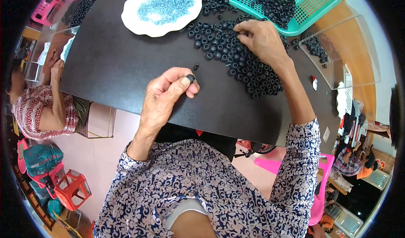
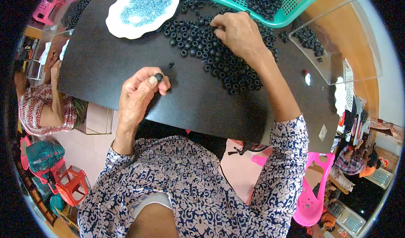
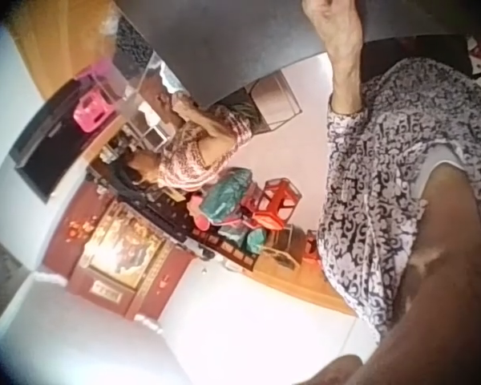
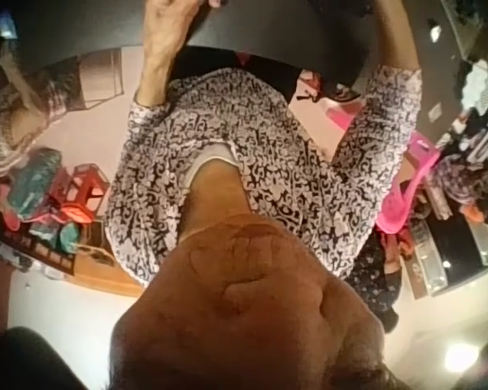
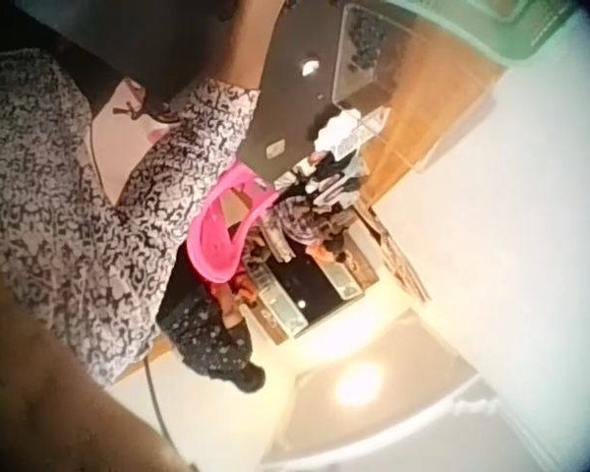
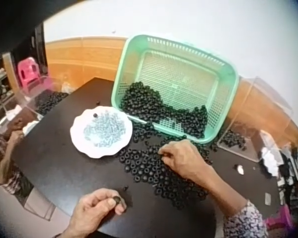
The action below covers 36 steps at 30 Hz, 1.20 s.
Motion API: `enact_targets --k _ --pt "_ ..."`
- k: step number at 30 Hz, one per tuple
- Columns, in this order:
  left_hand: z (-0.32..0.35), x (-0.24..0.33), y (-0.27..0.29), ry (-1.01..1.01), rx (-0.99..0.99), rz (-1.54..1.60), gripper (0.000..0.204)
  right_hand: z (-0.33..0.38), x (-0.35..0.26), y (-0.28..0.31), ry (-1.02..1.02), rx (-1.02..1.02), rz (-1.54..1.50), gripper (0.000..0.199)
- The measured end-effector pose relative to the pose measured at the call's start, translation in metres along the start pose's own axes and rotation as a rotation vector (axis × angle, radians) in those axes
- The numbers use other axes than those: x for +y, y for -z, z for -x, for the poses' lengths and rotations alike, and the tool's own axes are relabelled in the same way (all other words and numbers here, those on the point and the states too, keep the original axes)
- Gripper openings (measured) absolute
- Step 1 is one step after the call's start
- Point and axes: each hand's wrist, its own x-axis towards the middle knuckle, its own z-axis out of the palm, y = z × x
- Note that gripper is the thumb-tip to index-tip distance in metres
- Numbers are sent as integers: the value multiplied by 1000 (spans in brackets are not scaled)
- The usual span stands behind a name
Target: Manually inserting small light blue beads into black plastic ring components at a workstation.
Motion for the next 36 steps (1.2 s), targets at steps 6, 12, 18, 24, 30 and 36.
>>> enact_targets --k 6,12,18,24,30,36 --pt "0 1 0 -1 0 16 18 -4 -4 1 -28 -49 47 21" --pt "-2 0 0 -4 -12 35 19 -3 -7 10 -40 -1 41 22" --pt "-1 -1 3 -26 39 70 22 23 -86 11 -364 -28 -843 19" --pt "-3 -3 5 -43 -9 125 25 48 -119 -27 -422 54 -1245 19" --pt "-1 -5 3 -77 28 100 22 51 -119 -33 -344 48 -1279 19" --pt "1 -4 4 -70 34 64 22 54 -121 -35 -286 73 -1271 21"
